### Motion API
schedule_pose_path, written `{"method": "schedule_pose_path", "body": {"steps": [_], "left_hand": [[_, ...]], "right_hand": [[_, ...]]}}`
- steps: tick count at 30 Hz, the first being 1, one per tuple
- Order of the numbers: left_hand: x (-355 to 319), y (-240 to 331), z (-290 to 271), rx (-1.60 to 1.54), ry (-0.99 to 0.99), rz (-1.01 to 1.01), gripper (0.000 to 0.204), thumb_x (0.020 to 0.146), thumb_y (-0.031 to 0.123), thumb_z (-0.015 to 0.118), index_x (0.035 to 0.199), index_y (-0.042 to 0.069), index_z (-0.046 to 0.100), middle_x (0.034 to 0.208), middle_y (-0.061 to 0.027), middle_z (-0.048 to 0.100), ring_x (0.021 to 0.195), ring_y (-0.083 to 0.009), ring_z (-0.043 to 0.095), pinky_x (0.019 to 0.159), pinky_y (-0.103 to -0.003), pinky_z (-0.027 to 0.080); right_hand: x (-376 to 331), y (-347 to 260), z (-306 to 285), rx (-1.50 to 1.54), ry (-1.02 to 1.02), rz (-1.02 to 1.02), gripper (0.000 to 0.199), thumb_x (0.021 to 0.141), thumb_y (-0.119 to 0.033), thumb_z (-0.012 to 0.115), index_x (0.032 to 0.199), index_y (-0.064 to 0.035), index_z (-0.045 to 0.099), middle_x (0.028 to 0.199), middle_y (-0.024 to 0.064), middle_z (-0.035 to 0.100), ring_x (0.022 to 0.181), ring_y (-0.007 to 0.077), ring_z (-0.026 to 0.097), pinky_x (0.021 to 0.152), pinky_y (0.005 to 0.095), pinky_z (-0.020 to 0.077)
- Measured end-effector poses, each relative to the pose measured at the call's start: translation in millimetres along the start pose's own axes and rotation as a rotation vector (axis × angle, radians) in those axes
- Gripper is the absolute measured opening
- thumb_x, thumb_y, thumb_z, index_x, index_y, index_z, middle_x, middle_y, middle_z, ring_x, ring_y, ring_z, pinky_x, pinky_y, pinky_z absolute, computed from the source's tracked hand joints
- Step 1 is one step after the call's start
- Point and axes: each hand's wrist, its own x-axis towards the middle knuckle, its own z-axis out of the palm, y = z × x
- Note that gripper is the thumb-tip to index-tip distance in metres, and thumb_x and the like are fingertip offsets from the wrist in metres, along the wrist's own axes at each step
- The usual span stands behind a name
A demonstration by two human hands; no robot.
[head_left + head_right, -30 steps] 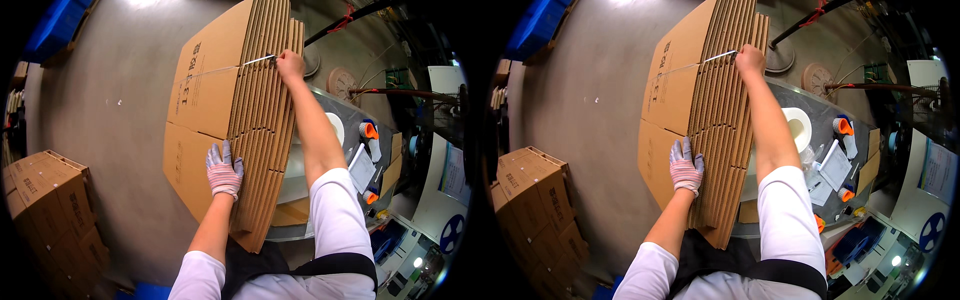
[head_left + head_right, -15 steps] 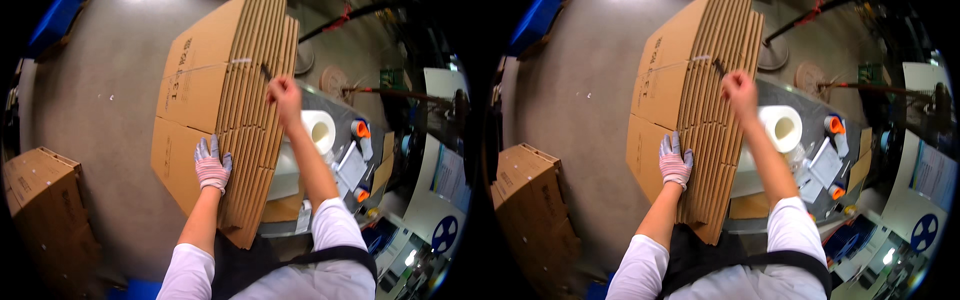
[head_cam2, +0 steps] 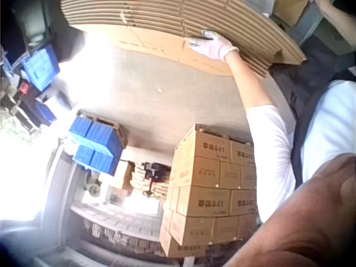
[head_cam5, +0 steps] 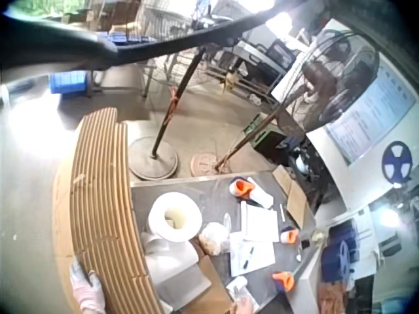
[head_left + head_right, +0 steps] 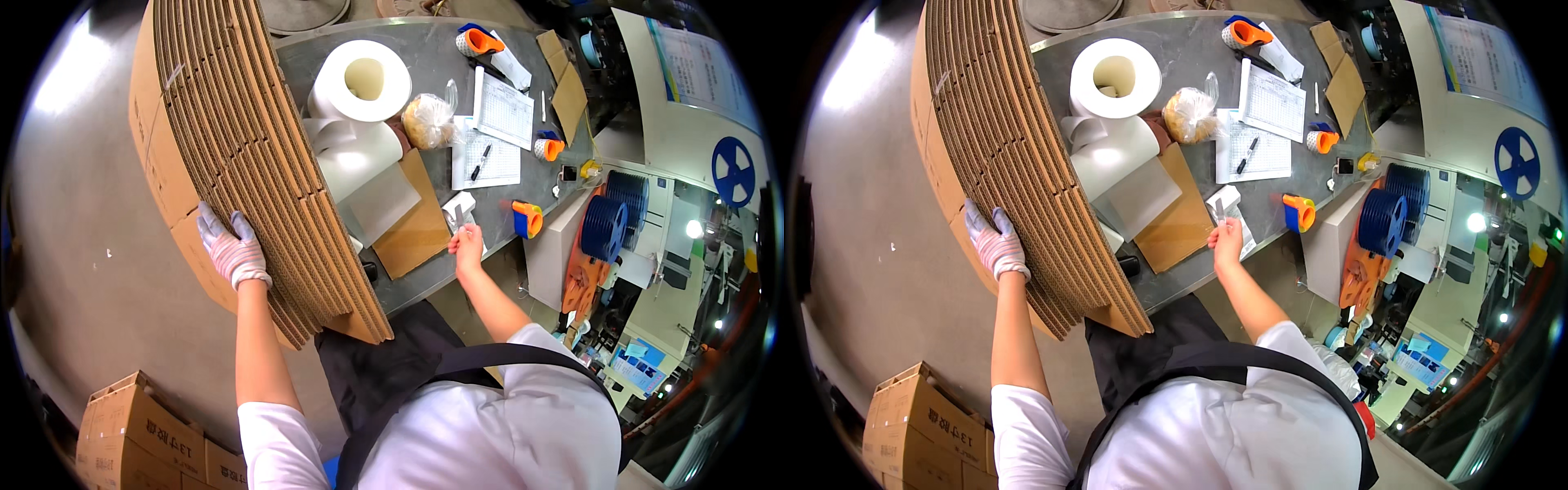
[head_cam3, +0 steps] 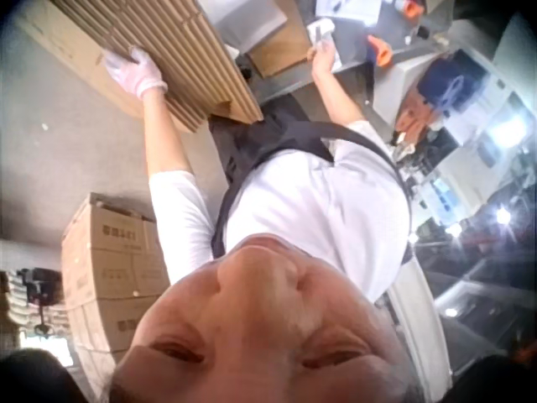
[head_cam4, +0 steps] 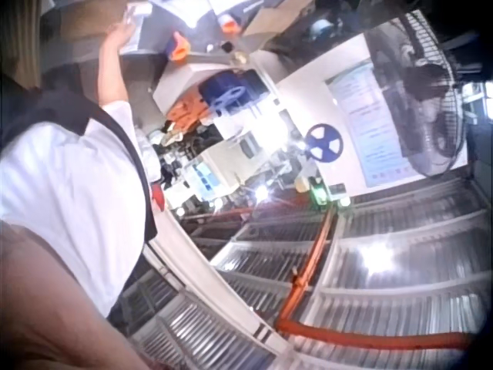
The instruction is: The person assembles cardboard boxes using a tape dispenser and then wipes blue plastic reels with a cloth before placing them inside the boxes.
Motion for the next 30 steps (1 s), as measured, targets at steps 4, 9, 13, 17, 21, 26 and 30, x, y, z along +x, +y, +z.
{"method": "schedule_pose_path", "body": {"steps": [4, 9, 13, 17, 21, 26, 30], "left_hand": [[-4.4, -25.1, -2.2, -0.252, -0.027, -0.019, 0.056, 0.092, 0.028, 0.047, 0.141, 0.008, 0.028, 0.142, -0.0198, 0.033, 0.131, -0.0344, 0.032, 0.107, -0.040, 0.027], [-69.4, -72.0, -28.0, -0.290, -0.150, -0.215, 0.066, 0.090, 0.038, 0.052, 0.139, 0.000, 0.029, 0.143, -0.0182, 0.032, 0.133, -0.0305, 0.029, 0.111, -0.037, 0.021], [-89.6, -83.2, -34.2, -0.096, -0.229, -0.202, 0.066, 0.091, 0.046, 0.046, 0.140, 0.007, 0.028, 0.146, -0.0179, 0.025, 0.134, -0.0343, 0.024, 0.110, -0.041, 0.022], [-81.3, -79.9, -36.3, 0.252, -0.162, 0.054, 0.060, 0.087, 0.031, 0.051, 0.140, 0.012, 0.029, 0.143, -0.0135, 0.033, 0.128, -0.0384, 0.034, 0.106, -0.054, 0.024], [-69.7, -83.5, -64.8, 0.428, -0.193, 0.234, 0.075, 0.079, 0.016, 0.058, 0.143, 0.011, 0.019, 0.145, -0.0114, 0.031, 0.128, -0.0389, 0.035, 0.106, -0.055, 0.024], [-52.2, -130.2, -117.2, 0.610, -0.005, 0.116, 0.077, 0.081, 0.010, 0.054, 0.146, 0.022, 0.014, 0.135, -0.0150, 0.044, 0.117, -0.0375, 0.048, 0.098, -0.050, 0.038], [-38.0, -172.7, -178.2, 0.318, -0.216, -0.416, 0.056, 0.089, 0.020, 0.049, 0.140, 0.019, 0.028, 0.087, -0.0192, 0.065, 0.082, -0.0374, 0.062, 0.074, -0.045, 0.049]], "right_hand": [[66.2, 15.7, 5.5, 0.177, -0.068, 0.092, 0.021, 0.095, -0.022, 0.045, 0.111, -0.0080, 0.042, 0.072, 0.0084, 0.058, 0.053, 0.0150, 0.056, 0.043, 0.0250, 0.0420], [37.9, 41.4, -19.3, 0.004, -0.041, 0.157, 0.043, 0.093, -0.037, 0.047, 0.130, -0.0175, 0.033, 0.080, 0.0096, 0.057, 0.047, 0.0148, 0.051, 0.040, 0.0252, 0.0387], [-37.3, 52.4, -27.1, -0.153, -0.222, 0.192, 0.043, 0.096, -0.034, 0.043, 0.131, -0.0111, 0.033, 0.087, 0.0088, 0.058, 0.052, 0.0135, 0.053, 0.041, 0.0233, 0.0383], [-94.0, 35.8, -15.9, -0.291, -0.499, 0.051, 0.038, 0.096, -0.025, 0.043, 0.130, -0.0089, 0.037, 0.092, 0.0092, 0.057, 0.057, 0.0125, 0.055, 0.044, 0.0223, 0.0421], [-128.2, 12.2, -16.7, -0.385, -0.612, -0.076, 0.034, 0.096, -0.018, 0.043, 0.127, -0.0054, 0.042, 0.094, 0.0083, 0.057, 0.063, 0.0104, 0.056, 0.050, 0.0201, 0.0447], [-143.0, 32.5, -45.8, -0.360, -0.546, -0.035, 0.031, 0.093, -0.013, 0.047, 0.123, -0.0041, 0.045, 0.091, 0.0075, 0.058, 0.061, 0.0106, 0.056, 0.049, 0.0206, 0.0445], [-157.0, 61.4, -71.7, -0.453, -0.539, 0.039, 0.029, 0.093, -0.014, 0.048, 0.119, -0.0027, 0.048, 0.090, 0.0069, 0.059, 0.061, 0.0105, 0.056, 0.050, 0.0212, 0.0458]]}}
